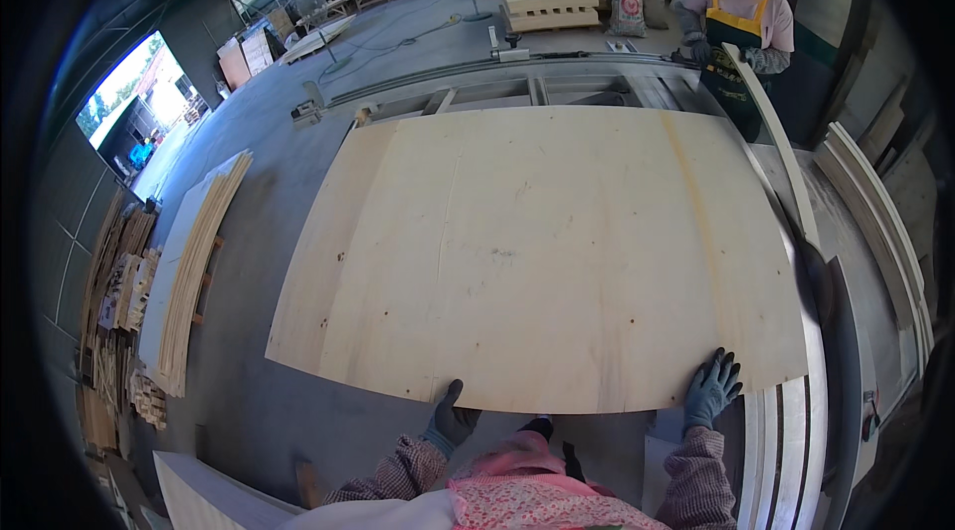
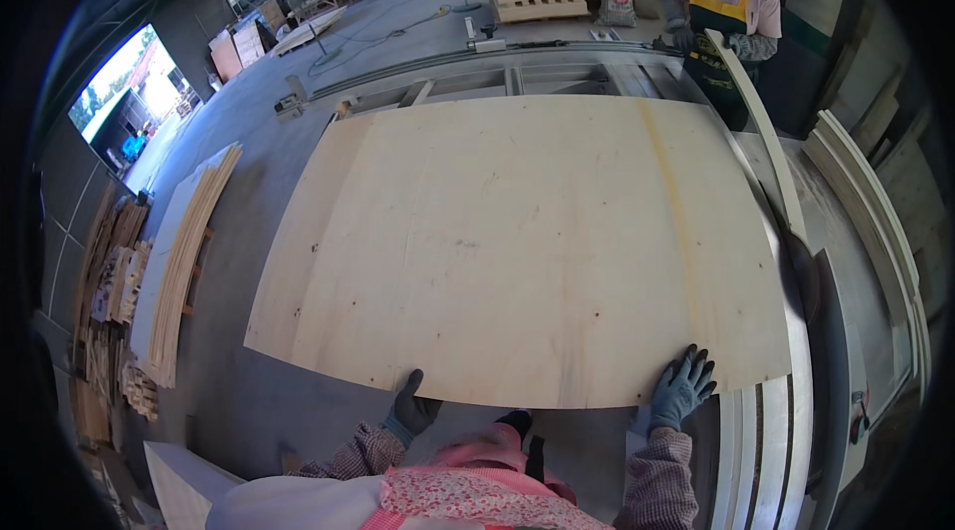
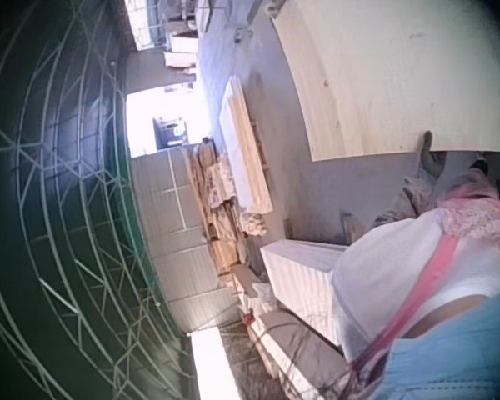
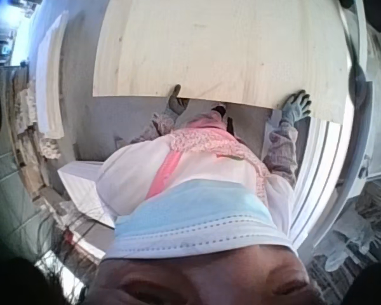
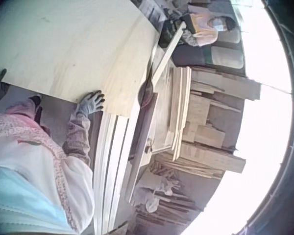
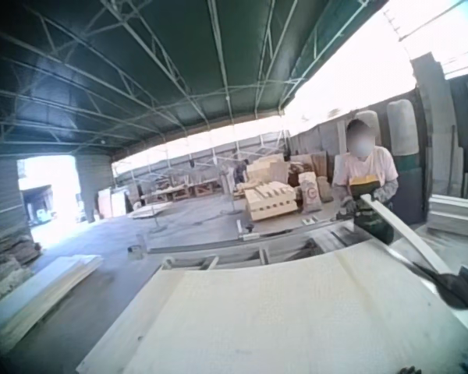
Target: The person positions a large sheet of plywood on a table saw and, with assistance from a coworker, pushes it through the blade to make a cut. The person then uses a tape measure to measure the cut piece.
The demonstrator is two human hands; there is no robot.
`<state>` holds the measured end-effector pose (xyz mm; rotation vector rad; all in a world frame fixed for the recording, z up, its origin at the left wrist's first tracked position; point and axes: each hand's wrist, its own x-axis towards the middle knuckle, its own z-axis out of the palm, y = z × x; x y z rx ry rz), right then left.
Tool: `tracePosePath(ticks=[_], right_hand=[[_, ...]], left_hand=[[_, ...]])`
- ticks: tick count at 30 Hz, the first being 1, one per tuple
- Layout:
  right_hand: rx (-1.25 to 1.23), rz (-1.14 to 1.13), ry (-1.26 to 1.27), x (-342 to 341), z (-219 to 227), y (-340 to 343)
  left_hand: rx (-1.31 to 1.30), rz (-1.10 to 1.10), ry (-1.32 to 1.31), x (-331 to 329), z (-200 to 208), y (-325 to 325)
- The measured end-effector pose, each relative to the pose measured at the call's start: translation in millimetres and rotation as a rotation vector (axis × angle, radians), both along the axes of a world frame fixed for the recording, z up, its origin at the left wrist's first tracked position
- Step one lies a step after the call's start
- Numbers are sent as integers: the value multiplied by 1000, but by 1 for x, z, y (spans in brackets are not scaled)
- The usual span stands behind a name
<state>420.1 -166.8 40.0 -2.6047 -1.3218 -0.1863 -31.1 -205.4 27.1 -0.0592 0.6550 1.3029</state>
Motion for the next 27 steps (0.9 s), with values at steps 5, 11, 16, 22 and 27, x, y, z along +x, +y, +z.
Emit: tracePosePath(ticks=[5, 11, 16, 22, 27], right_hand=[[39, 94, 10, 0, 1, -15], [39, 114, 10, 20, -2, -7], [-7, 137, 16, 18, 7, -13], [5, 151, -14, 27, 3, -29], [36, 153, -8, 36, -2, -79]], left_hand=[[17, 20, 88, 8, -10, -18], [17, -21, 202, 21, -41, 6], [35, -49, 243, 19, -24, -8], [49, -62, 252, 27, -17, -31], [4, -104, 163, 34, -18, -88]])
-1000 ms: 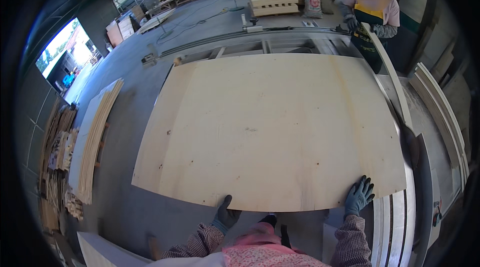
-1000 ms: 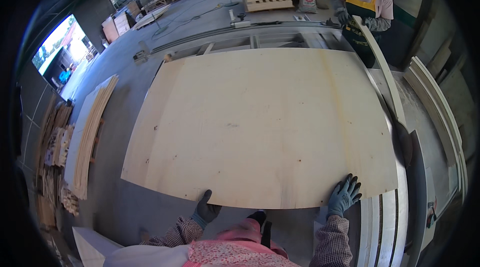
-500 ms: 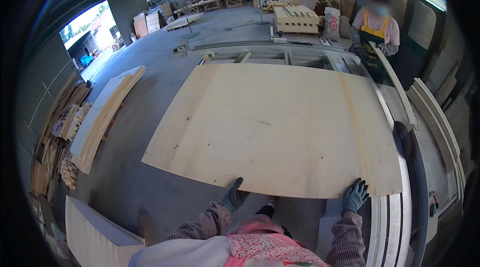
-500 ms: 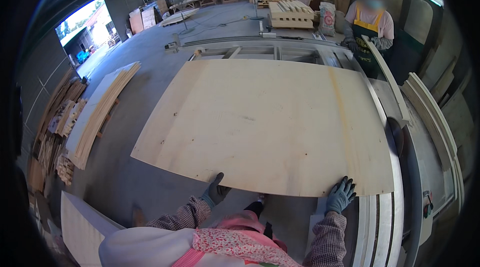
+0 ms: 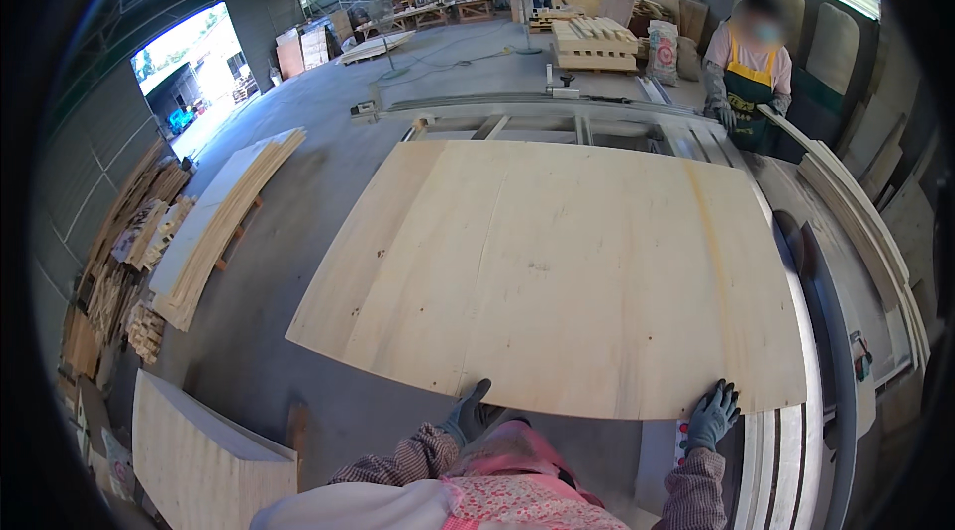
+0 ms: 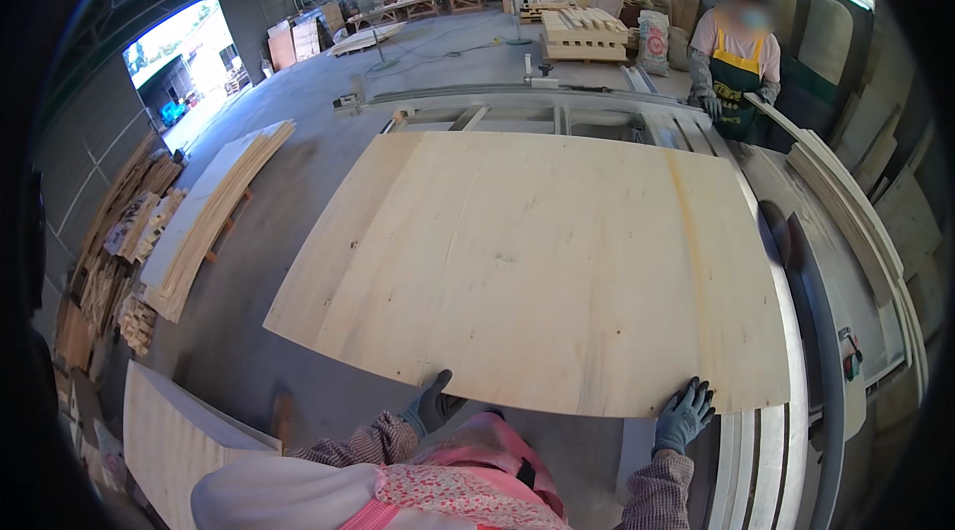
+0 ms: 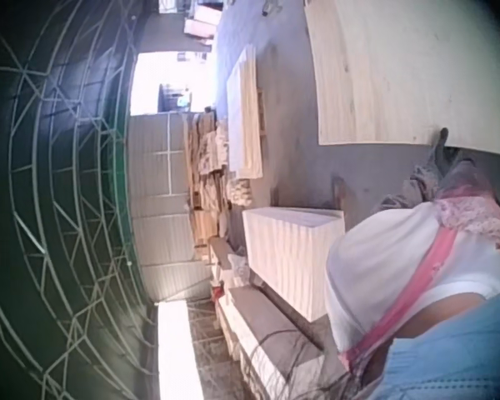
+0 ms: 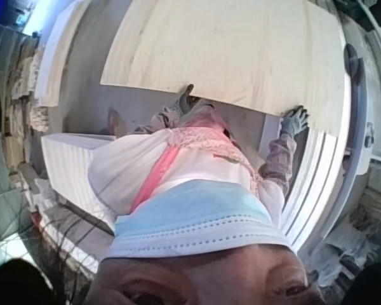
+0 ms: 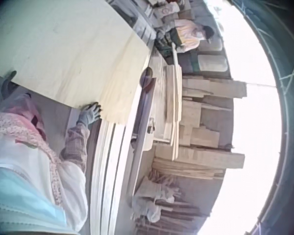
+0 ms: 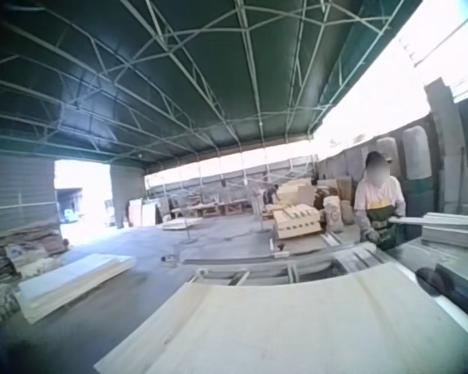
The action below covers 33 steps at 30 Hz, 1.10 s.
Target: The person positions a large sheet of plywood on a table saw and, with assistance from a coworker, pushes it through the blade to make a cut. The person then uses a tape measure to measure the cut piece.
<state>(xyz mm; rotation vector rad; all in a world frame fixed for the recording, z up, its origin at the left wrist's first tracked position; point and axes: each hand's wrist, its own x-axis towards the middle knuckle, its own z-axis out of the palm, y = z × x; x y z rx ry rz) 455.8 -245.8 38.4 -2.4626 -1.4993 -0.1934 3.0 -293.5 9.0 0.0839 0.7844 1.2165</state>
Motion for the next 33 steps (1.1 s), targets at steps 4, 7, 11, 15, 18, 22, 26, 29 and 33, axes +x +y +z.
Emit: tracePosePath(ticks=[4, 7, 11, 15, 18, 22, 26, 29, 33], right_hand=[[81, -89, 47, 14, 3, -30], [122, -253, 185, 25, 5, -55], [118, -434, 155, 26, 1, -78], [81, -445, 90, 23, 14, -122], [98, -474, 69, 41, 9, -159], [127, -479, 53, 33, 6, -206], [126, -406, 130, 18, 16, -243], [106, -413, 125, 16, 19, -283], [100, -338, 110, 9, 24, -335]], left_hand=[[-73, -172, -180, 18, 20, -33], [-127, -169, -122, 22, 17, -70], [-110, -158, -88, 24, 26, -137], [11, 96, -233, -5, 10, -204], [50, 383, -180, -38, -9, -244], [162, 530, -19, -88, 5, -275], [131, 498, 92, -118, 9, -304], [189, 329, 281, -125, 2, -323], [140, 278, 262, -147, -18, -351]])
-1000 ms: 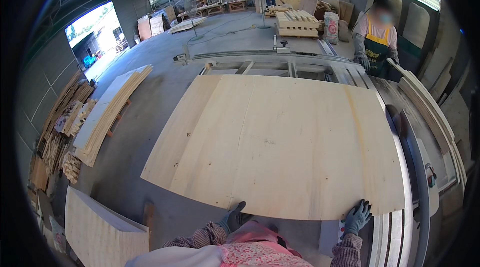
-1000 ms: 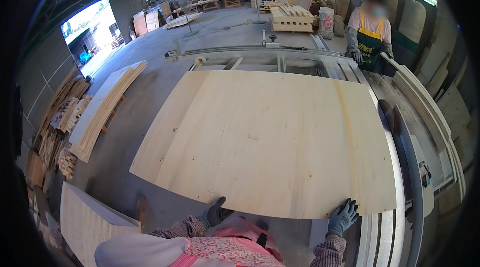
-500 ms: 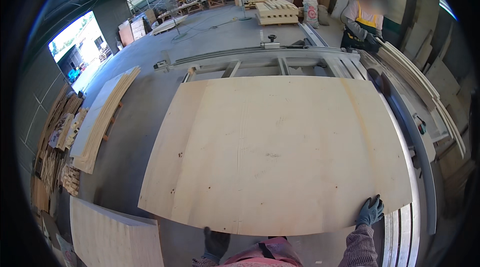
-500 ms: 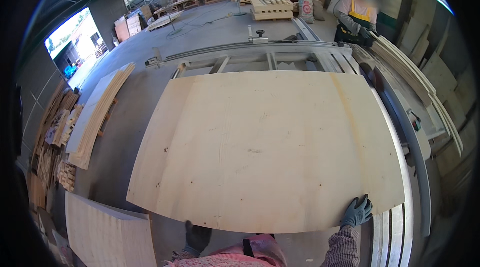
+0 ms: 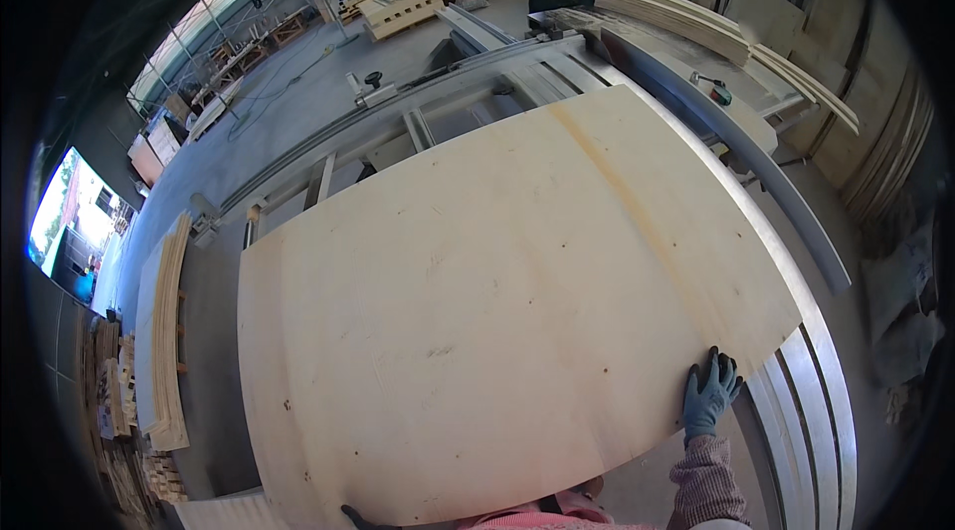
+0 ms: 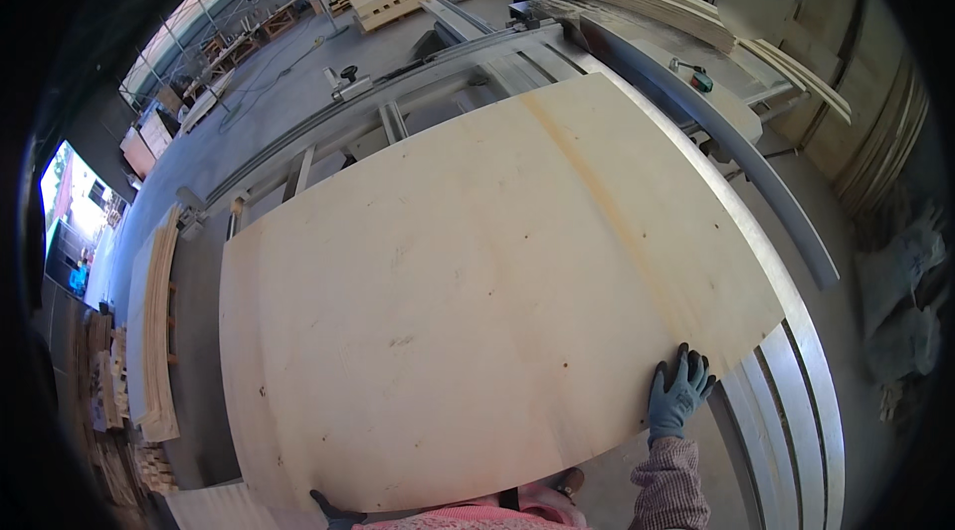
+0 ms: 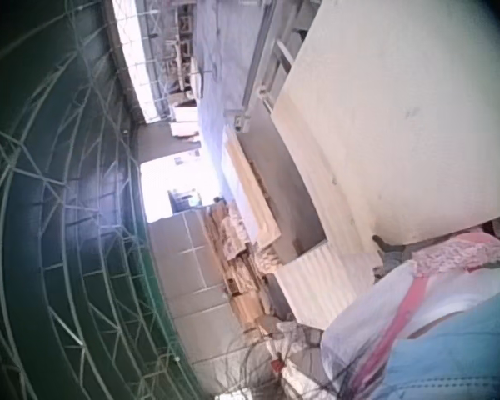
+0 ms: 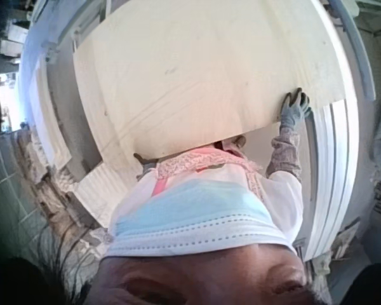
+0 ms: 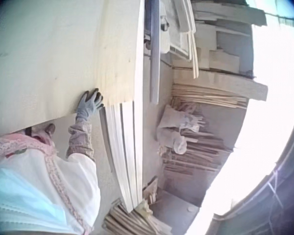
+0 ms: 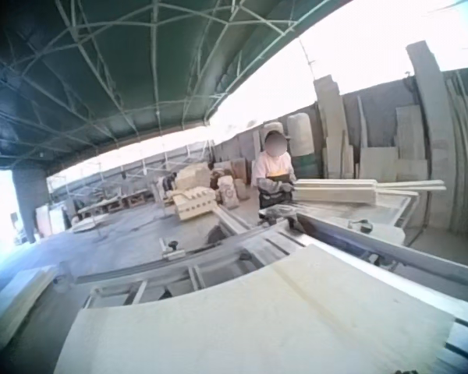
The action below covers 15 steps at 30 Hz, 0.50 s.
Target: The person positions a large sheet of plywood on a table saw and, with assistance from a coworker, pushes it through the blade to make a cut. The person then uses a tape measure to measure the cut piece.
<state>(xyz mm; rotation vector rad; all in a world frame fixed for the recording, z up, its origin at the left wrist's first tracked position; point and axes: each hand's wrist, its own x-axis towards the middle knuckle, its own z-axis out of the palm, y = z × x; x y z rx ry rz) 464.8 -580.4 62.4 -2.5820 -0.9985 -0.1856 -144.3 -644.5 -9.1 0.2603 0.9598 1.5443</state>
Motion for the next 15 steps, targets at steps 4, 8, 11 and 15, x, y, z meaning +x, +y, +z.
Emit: tracePosePath(ticks=[4, 8, 11, 15], right_hand=[[40, 52, -9, -2, 0, -35], [0, 61, 36, 19, 12, -47], [-23, 47, 0, 41, 6, -57], [-18, 35, 5, 58, 5, -71]], left_hand=[[-47, 63, -26, 32, 22, -3], [-78, 95, -35, 54, 28, -16], [-90, 106, -41, 65, 31, -31], [-93, 115, -60, 76, 28, -46]])
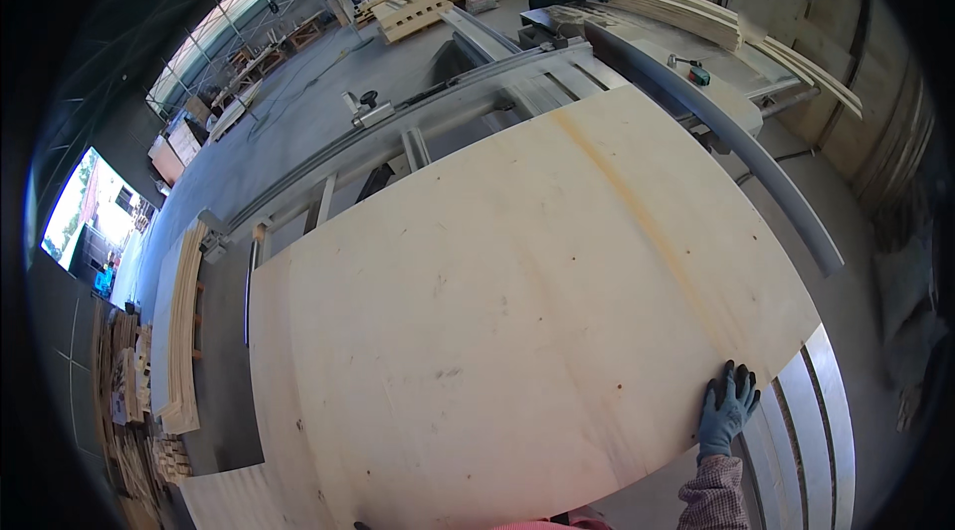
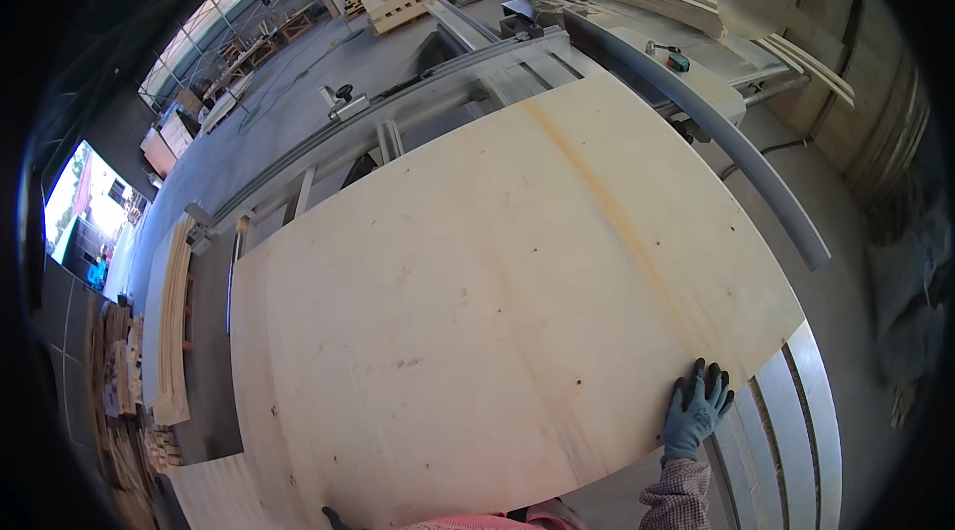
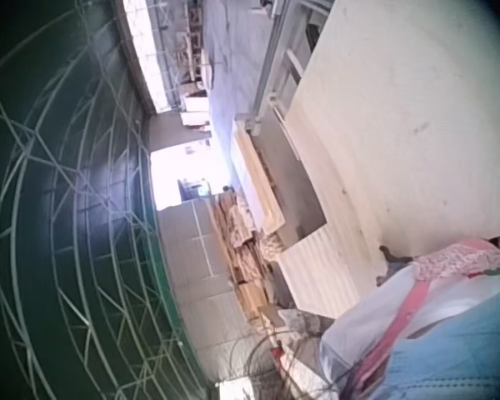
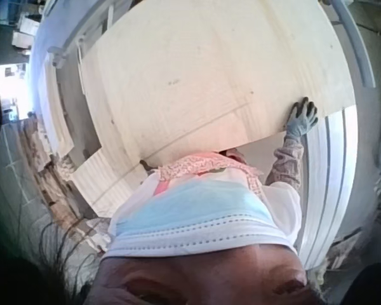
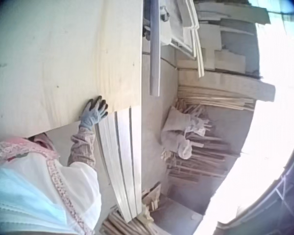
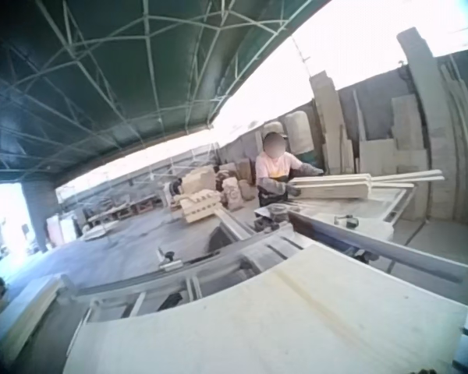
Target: The person positions a large sheet of plywood on a table saw and, with assistance from a coworker, pushes it through the blade to make a cut. The person then uses a tape measure to measure the cut piece.
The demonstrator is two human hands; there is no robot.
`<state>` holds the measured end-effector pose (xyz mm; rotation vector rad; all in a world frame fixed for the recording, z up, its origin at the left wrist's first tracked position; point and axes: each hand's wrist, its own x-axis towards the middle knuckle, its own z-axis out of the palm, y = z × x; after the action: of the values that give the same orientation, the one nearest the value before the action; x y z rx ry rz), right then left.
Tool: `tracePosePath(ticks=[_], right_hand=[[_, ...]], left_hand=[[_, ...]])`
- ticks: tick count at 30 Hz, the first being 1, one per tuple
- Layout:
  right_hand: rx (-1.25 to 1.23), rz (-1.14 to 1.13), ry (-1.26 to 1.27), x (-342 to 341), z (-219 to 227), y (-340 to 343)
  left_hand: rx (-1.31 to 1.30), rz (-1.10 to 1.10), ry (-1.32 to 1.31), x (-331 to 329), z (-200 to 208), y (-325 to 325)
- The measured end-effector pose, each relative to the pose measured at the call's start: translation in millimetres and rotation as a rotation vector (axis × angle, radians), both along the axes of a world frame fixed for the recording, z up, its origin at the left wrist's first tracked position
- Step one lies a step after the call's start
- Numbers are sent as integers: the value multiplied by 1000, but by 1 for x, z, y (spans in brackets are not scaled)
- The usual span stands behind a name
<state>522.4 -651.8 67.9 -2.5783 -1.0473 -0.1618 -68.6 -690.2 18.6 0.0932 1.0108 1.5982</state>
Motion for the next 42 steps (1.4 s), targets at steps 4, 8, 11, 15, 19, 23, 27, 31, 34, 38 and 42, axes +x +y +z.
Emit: tracePosePath(ticks=[4, 8, 11, 15, 19, 23, 27, 31, 34, 38, 42], right_hand=[[-36, -32, -10, 19, 6, 1], [-34, -72, 29, 31, 14, 11], [62, -66, 32, 36, 3, 15], [159, 2, 133, 13, -9, 21], [211, -25, 109, 14, -9, 36], [183, -49, 66, 8, -19, 50], [175, -49, 57, 8, -12, 65], [160, -60, 39, 5, -5, 68], [134, -58, 44, 5, -1, 72], [108, -56, 57, 6, -3, 79], [64, -57, 57, 6, 1, 84]], left_hand=[[4, -14, -23, 9, -4, -16], [5, -33, -60, 17, -7, -28], [3, -46, -91, 28, -6, -29], [1, -58, -119, 43, -5, -23], [-2, -49, -135, 49, -5, -18], [-29, -18, -139, 47, -2, -6], [-109, 64, -173, 56, 12, 19], [-151, 79, -137, 52, 11, 25], [-243, 116, -135, 61, 27, 31], [-142, 79, -115, 60, 21, 35], [-140, 111, -70, 61, 13, 43]])
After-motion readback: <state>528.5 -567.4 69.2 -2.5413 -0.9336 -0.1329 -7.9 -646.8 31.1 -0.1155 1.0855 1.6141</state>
